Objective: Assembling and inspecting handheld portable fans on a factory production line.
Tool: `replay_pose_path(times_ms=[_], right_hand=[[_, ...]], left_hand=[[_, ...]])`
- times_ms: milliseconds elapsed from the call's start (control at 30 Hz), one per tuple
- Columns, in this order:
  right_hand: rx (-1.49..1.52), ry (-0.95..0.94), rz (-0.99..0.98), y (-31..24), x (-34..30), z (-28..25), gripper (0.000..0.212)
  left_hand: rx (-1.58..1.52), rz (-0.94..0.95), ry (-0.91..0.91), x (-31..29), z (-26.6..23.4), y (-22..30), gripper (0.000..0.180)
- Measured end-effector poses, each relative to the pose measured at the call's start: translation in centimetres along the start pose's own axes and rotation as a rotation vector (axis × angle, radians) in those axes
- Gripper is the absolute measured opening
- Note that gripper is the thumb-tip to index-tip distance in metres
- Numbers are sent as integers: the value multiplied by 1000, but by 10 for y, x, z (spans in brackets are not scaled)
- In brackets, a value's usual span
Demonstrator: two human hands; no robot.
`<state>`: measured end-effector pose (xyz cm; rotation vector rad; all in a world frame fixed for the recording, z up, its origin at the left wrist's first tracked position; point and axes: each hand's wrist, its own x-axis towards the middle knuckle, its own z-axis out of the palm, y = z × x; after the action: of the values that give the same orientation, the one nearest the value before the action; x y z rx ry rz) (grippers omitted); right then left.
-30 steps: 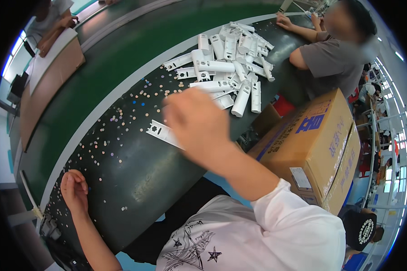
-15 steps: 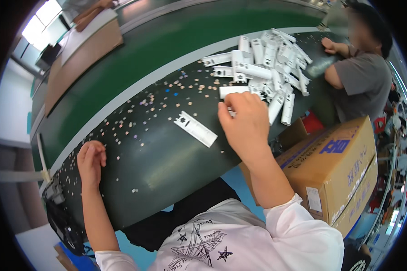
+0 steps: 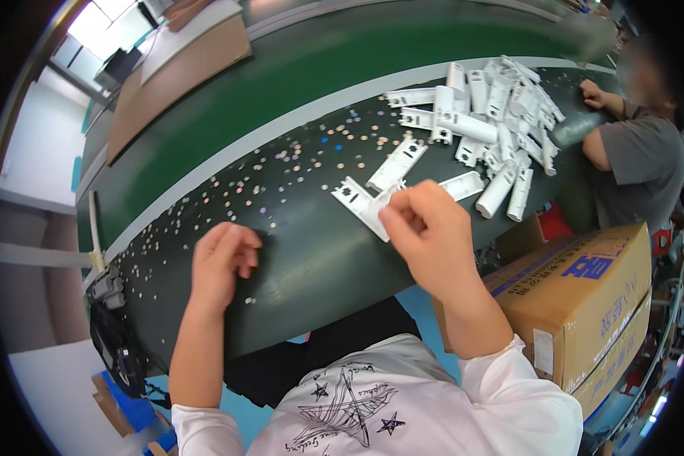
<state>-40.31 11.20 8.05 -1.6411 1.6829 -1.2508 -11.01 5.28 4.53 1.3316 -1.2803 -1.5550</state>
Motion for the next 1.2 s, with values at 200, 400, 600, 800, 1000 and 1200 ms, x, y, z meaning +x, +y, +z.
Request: replay_pose_path(times_ms=[200,400,600,800,1000,1200], right_hand=[[67,-117,-752,4,-32,47,19],[62,-94,-817,9,-44,66,24],[242,-178,-479,4,-40,55,26],[250,-332,-360,-4,-34,55,28],[43,-451,-324,-8,-28,48,25],[139,-414,-359,4,-33,52,22]], left_hand=[[-406,-127,-475,-12,47,-7,63],[-435,8,-567,-16,41,-20,66],[-380,106,-542,-18,41,-23,64],[-407,47,-562,-19,39,-23,62],[-376,-13,-509,-19,40,-20,59],[-325,-19,-537,-17,40,-19,57]])
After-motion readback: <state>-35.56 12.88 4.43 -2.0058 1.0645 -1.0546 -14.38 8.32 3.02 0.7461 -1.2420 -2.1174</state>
